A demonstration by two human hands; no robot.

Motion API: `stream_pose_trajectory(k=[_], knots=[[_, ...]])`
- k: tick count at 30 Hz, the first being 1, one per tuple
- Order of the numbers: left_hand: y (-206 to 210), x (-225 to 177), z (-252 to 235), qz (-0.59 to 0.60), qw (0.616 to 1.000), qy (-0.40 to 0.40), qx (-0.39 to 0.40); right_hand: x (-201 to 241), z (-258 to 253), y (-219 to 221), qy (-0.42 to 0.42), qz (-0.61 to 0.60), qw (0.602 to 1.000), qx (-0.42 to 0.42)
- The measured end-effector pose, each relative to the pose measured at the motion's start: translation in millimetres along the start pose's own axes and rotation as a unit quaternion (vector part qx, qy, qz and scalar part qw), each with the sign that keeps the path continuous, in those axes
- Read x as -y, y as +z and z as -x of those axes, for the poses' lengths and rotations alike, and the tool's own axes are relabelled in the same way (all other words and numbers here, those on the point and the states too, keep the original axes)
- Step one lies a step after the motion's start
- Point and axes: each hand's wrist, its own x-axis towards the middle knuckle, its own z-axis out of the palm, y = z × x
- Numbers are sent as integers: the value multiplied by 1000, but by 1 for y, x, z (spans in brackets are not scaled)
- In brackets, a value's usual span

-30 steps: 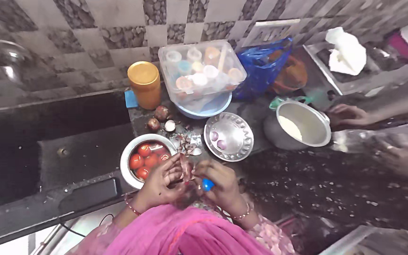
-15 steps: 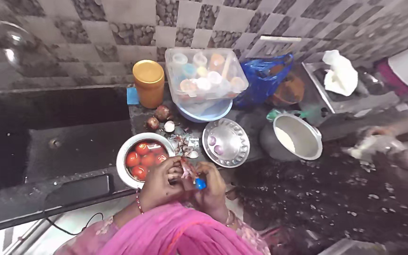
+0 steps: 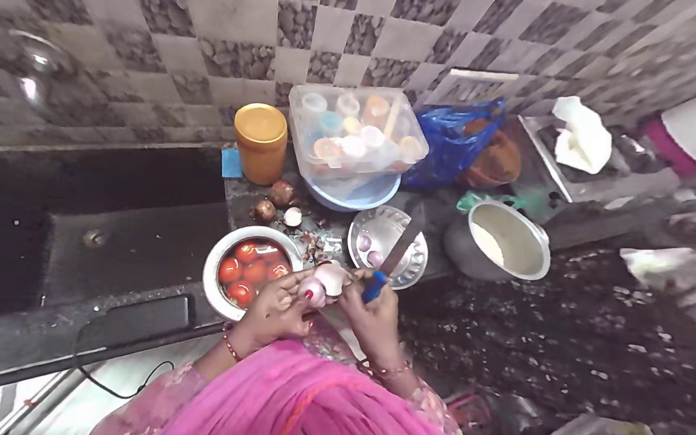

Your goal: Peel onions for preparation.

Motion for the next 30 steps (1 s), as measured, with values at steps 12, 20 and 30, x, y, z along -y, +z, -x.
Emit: stream_pose_trajectory(k=[12, 20, 30], knots=[[-92, -50, 7, -508, 861, -11, -16, -55, -92, 22, 99, 347, 920, 156], [-67, -59, -50, -684, 663, -201, 228, -48, -75, 14, 18, 323, 941, 102], [-2, -48, -69, -759, 471, -367, 259, -43, -28, -48, -45, 194, 975, -95]])
